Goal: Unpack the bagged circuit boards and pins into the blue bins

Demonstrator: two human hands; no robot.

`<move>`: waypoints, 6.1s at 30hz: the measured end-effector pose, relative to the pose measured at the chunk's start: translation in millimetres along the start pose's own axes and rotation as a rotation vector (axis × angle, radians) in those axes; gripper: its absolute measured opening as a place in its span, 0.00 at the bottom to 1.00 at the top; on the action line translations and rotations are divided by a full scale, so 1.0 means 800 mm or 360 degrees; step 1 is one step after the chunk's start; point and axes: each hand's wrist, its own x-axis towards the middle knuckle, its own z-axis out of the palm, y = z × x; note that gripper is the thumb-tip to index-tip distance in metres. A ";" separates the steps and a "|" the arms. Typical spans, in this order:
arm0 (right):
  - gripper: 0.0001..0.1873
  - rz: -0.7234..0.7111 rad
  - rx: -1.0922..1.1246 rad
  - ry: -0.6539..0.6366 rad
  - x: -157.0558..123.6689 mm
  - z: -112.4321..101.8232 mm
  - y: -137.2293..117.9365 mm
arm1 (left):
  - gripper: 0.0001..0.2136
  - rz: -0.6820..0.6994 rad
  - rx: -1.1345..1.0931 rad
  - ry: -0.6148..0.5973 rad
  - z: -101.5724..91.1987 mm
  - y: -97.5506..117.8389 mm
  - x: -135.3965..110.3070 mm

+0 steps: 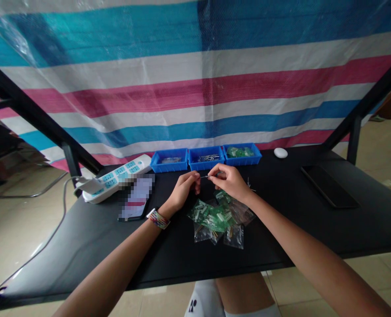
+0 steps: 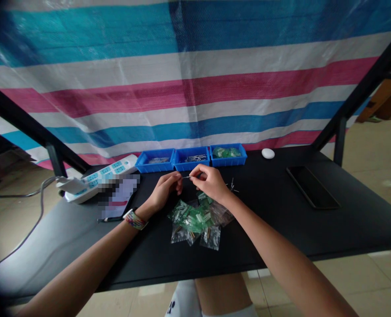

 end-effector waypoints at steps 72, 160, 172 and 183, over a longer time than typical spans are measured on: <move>0.09 0.0319 -0.1082 -0.0388 -0.008 -0.161 0.014 | 0.12 0.0071 -0.0065 -0.0053 0.001 -0.001 0.003; 0.11 0.0038 -0.0019 0.0085 -0.023 -0.021 0.005 | 0.13 0.0122 0.0241 -0.0164 0.004 0.008 -0.003; 0.07 -0.0058 -0.0132 0.0133 -0.019 -0.026 0.006 | 0.15 0.0106 0.0184 -0.0150 0.004 0.002 -0.001; 0.06 -0.0323 -0.0645 0.0738 0.059 -0.041 0.018 | 0.15 0.0099 0.0189 -0.0189 0.005 0.004 -0.001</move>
